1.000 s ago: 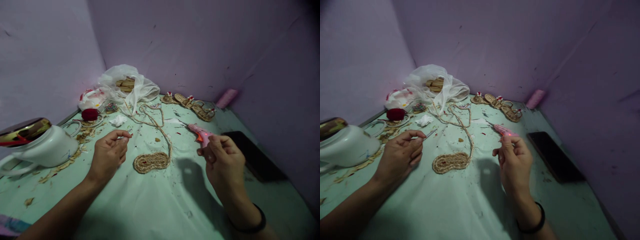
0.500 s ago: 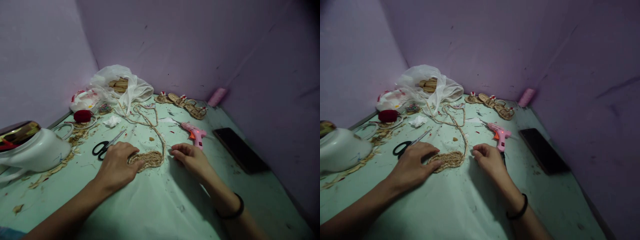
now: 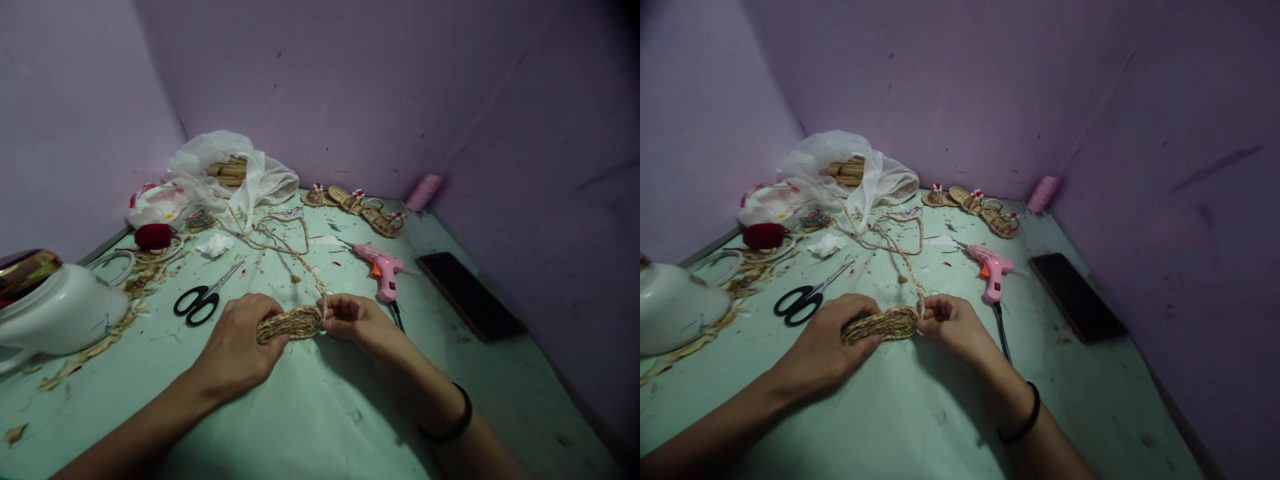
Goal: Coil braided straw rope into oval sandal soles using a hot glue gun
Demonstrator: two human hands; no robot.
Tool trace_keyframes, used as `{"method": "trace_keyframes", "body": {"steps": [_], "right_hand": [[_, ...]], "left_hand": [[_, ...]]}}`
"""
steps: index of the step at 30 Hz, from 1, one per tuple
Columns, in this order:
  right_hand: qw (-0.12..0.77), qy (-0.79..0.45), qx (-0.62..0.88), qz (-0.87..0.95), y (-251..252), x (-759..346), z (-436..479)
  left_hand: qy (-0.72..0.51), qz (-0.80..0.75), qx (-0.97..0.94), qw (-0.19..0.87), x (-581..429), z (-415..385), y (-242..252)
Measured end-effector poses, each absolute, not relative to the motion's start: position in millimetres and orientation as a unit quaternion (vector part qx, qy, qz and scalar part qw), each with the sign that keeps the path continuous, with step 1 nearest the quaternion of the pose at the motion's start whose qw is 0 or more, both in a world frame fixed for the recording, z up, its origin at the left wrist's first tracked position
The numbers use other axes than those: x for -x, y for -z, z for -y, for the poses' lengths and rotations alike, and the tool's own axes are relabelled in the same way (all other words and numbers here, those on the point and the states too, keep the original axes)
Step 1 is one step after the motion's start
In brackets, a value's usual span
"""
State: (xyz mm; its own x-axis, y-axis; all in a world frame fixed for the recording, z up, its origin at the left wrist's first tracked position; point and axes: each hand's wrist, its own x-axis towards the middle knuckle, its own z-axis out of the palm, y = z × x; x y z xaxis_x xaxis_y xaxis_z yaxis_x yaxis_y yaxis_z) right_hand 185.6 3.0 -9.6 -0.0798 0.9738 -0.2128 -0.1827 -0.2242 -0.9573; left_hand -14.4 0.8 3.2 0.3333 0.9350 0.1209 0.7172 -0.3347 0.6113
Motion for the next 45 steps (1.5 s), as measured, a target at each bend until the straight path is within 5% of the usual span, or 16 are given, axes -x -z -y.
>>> {"method": "trace_keyframes", "body": {"steps": [5,14,21,25,33,35,39,41,42,45], "right_hand": [[0.437,-0.671,0.462,0.382,6.1,-185.8,-1.7],[0.450,-0.698,0.434,0.350,2.0,-177.6,4.8],[0.592,-0.644,0.427,0.230,-2.5,-174.7,3.8],[0.627,-0.637,0.396,0.210,-2.0,-159.9,8.3],[0.569,-0.682,0.389,0.243,12.4,-143.0,15.0],[0.545,-0.652,0.452,0.273,7.3,-160.5,10.2],[0.580,-0.398,0.592,0.393,-11.1,-216.8,-4.0],[0.517,-0.239,0.696,0.438,-16.9,-245.1,-14.3],[0.415,-0.174,0.758,0.472,-18.2,-256.7,-20.3],[0.220,-0.126,0.814,0.523,-18.1,-275.4,-39.3]], "left_hand": [[-0.231,-0.534,-0.725,0.368,15.0,-1.6,-7.3],[-0.307,-0.534,-0.650,0.445,10.5,-5.5,-18.0],[-0.568,-0.507,-0.420,0.493,16.1,-9.6,-12.9],[-0.443,-0.467,-0.368,0.671,1.1,1.7,-12.1],[-0.450,-0.488,-0.353,0.659,-5.4,1.2,-9.0],[-0.461,-0.497,-0.335,0.654,0.4,-4.3,-8.3],[-0.476,-0.506,-0.308,0.650,7.5,-11.6,-8.8],[-0.480,-0.509,-0.299,0.649,8.3,-13.2,-8.8],[-0.482,-0.510,-0.297,0.647,8.3,-13.6,-8.7],[-0.488,-0.512,-0.298,0.641,8.1,-14.3,-7.7]]}}
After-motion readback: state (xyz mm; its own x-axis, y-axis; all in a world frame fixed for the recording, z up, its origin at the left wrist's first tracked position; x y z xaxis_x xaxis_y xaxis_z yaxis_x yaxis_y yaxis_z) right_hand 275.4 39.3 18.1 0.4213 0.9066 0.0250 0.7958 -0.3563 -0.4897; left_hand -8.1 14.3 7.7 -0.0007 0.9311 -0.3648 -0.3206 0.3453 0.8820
